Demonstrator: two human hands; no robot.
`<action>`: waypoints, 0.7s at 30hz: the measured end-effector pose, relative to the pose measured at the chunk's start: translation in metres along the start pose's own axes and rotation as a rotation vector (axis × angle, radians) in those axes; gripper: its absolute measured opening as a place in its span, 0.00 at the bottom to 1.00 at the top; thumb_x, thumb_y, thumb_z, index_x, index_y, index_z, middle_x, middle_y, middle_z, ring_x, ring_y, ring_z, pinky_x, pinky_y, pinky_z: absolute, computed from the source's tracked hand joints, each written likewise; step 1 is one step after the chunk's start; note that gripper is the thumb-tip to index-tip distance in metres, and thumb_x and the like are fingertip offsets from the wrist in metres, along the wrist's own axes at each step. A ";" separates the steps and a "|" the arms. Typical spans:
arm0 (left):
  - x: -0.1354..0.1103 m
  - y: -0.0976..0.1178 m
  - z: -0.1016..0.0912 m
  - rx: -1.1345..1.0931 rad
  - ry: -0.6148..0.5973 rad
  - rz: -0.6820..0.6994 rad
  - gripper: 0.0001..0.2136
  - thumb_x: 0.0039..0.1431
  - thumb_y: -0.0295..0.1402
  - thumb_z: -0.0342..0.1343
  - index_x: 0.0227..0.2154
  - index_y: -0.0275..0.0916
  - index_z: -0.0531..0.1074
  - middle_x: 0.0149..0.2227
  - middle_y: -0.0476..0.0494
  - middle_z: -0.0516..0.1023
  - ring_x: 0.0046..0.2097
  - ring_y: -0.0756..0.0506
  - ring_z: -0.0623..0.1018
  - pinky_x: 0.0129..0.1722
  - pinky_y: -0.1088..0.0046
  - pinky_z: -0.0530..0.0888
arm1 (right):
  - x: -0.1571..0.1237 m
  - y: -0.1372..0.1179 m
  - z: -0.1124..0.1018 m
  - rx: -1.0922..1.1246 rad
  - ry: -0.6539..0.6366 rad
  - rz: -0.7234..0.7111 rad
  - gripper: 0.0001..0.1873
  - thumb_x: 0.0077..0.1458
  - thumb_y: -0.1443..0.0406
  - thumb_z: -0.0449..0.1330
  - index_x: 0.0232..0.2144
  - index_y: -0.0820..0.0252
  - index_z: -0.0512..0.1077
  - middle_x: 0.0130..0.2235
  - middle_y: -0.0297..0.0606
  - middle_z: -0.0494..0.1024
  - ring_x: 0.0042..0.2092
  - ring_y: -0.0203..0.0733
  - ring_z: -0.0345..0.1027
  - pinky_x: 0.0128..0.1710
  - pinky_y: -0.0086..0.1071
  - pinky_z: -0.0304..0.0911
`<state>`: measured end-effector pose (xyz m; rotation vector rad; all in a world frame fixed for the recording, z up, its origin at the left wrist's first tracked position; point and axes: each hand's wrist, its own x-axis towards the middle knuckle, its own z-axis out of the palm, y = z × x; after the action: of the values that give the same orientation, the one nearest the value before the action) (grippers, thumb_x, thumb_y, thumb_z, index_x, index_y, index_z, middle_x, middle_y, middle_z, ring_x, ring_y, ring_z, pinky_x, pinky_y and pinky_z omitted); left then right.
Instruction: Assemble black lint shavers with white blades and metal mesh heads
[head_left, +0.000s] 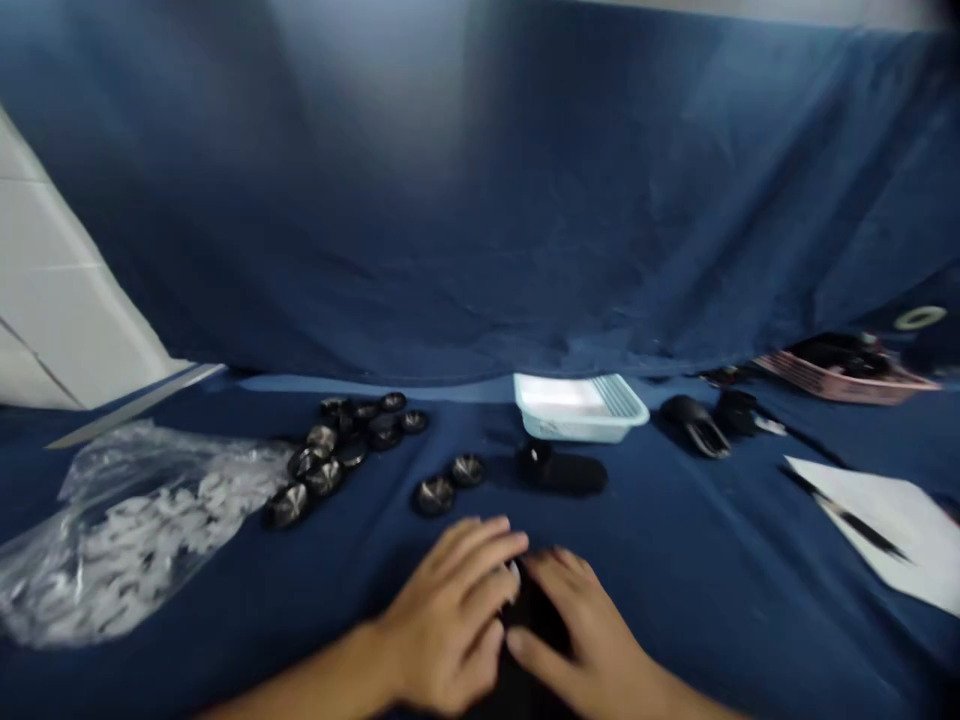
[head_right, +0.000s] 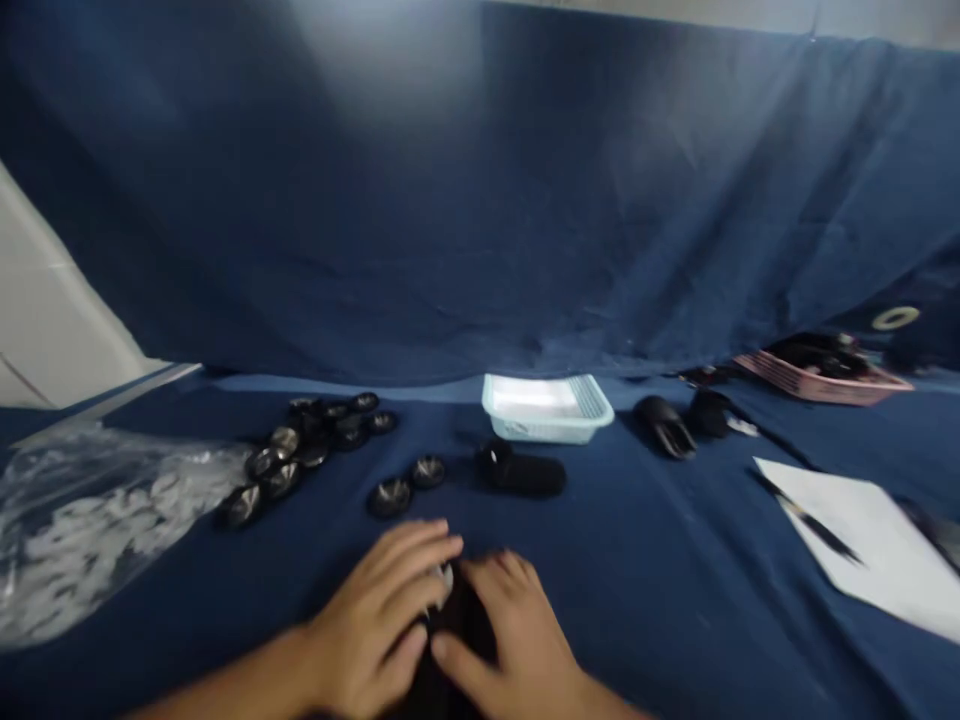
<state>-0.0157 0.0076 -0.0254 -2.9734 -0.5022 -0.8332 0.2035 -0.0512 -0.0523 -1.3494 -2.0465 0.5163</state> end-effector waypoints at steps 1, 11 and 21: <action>0.007 0.004 -0.010 0.003 0.017 0.015 0.16 0.55 0.28 0.50 0.48 0.37 0.67 0.59 0.32 0.69 0.63 0.34 0.64 0.60 0.47 0.64 | 0.003 -0.013 -0.010 0.015 0.012 0.011 0.24 0.58 0.52 0.59 0.54 0.54 0.70 0.49 0.45 0.79 0.50 0.55 0.71 0.53 0.50 0.63; 0.021 0.028 -0.015 0.184 0.151 -0.186 0.11 0.62 0.38 0.52 0.44 0.41 0.71 0.58 0.37 0.70 0.59 0.35 0.69 0.58 0.53 0.67 | -0.075 0.008 -0.087 -0.103 0.341 0.266 0.16 0.62 0.58 0.58 0.50 0.57 0.71 0.47 0.39 0.79 0.46 0.40 0.74 0.47 0.35 0.69; 0.009 0.036 -0.013 0.152 0.149 -0.307 0.18 0.63 0.45 0.51 0.49 0.42 0.71 0.59 0.40 0.69 0.57 0.37 0.73 0.56 0.58 0.71 | -0.269 0.145 -0.303 -0.597 0.897 1.191 0.17 0.60 0.61 0.61 0.49 0.61 0.71 0.57 0.46 0.69 0.59 0.56 0.62 0.57 0.59 0.57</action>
<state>-0.0042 -0.0255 -0.0069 -2.7086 -0.9819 -0.9781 0.5842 -0.2447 0.0014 -2.4880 -0.5142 -0.2943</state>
